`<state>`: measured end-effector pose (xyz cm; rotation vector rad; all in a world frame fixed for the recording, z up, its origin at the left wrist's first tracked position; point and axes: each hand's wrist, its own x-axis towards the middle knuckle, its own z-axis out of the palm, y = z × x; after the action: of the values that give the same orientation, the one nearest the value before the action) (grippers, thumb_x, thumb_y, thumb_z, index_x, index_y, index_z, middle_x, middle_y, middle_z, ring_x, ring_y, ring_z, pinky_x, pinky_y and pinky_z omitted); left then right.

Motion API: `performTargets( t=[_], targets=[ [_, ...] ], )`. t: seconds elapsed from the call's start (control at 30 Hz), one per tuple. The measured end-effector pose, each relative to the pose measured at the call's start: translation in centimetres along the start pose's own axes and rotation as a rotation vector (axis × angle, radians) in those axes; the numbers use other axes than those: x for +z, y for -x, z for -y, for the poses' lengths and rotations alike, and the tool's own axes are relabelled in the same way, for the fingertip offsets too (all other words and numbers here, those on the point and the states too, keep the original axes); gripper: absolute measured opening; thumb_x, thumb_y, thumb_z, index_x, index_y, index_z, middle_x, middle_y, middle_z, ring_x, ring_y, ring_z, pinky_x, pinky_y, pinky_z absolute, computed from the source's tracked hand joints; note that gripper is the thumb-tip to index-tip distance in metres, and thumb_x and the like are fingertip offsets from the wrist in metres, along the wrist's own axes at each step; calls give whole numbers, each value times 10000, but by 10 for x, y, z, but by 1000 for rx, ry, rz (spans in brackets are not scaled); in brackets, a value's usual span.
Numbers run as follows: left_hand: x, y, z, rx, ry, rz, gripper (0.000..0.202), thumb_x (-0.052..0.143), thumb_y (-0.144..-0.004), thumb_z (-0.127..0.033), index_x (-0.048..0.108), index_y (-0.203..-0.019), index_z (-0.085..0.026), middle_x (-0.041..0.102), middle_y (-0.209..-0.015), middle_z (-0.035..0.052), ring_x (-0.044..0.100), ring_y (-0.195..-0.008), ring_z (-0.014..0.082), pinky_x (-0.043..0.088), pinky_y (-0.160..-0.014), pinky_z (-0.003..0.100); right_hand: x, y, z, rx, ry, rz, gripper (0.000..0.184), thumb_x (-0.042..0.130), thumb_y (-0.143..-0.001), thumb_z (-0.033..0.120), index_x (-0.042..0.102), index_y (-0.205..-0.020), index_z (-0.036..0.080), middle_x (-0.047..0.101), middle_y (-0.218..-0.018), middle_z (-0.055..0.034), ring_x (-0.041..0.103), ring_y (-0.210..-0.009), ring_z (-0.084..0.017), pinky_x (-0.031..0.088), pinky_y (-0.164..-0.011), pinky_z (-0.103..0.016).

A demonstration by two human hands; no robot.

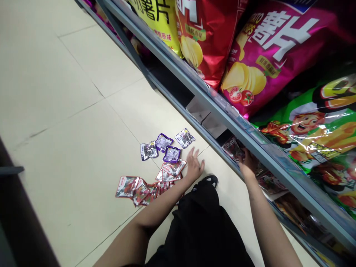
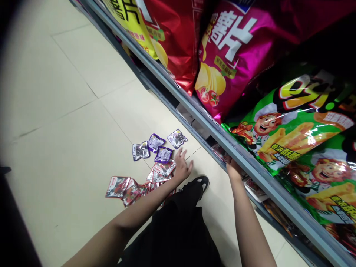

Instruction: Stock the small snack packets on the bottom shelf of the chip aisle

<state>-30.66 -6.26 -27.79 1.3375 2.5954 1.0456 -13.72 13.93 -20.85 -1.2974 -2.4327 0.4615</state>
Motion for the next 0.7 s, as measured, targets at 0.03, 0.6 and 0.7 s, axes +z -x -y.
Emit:
performTargets(
  t=[0.03, 0.6, 0.7],
  targets=[
    [1, -14, -15, 124, 46, 14, 584, 465, -934, -332, 339, -1440, -70, 322, -1495, 271, 283, -1418, 336, 283, -1123, 524, -1, 10, 1, 3, -9, 18, 322, 504, -850, 283, 640, -1121, 173, 682, -1116, -150, 597, -1057, -316, 454, -948, -469],
    [11, -100, -87, 584, -75, 573, 125, 562, -903, -142, 679, -926, -179, 721, -918, 61, 635, -908, 219, 461, -794, 346, -21, 61, 6, -27, -196, 183, 487, 564, -906, 460, 566, -1321, 206, 668, -1248, -101, 644, -1106, -268, 508, -950, -393],
    [24, -113, -100, 548, -79, 601, 157, 570, -873, -94, 712, -892, -158, 729, -883, 100, 666, -867, 241, 489, -780, 364, -23, 69, 5, 12, -145, 85, 641, 499, -923, 570, 483, -1403, 146, 617, -1305, -177, 576, -1209, -322, 440, -1032, -483]
  ],
)
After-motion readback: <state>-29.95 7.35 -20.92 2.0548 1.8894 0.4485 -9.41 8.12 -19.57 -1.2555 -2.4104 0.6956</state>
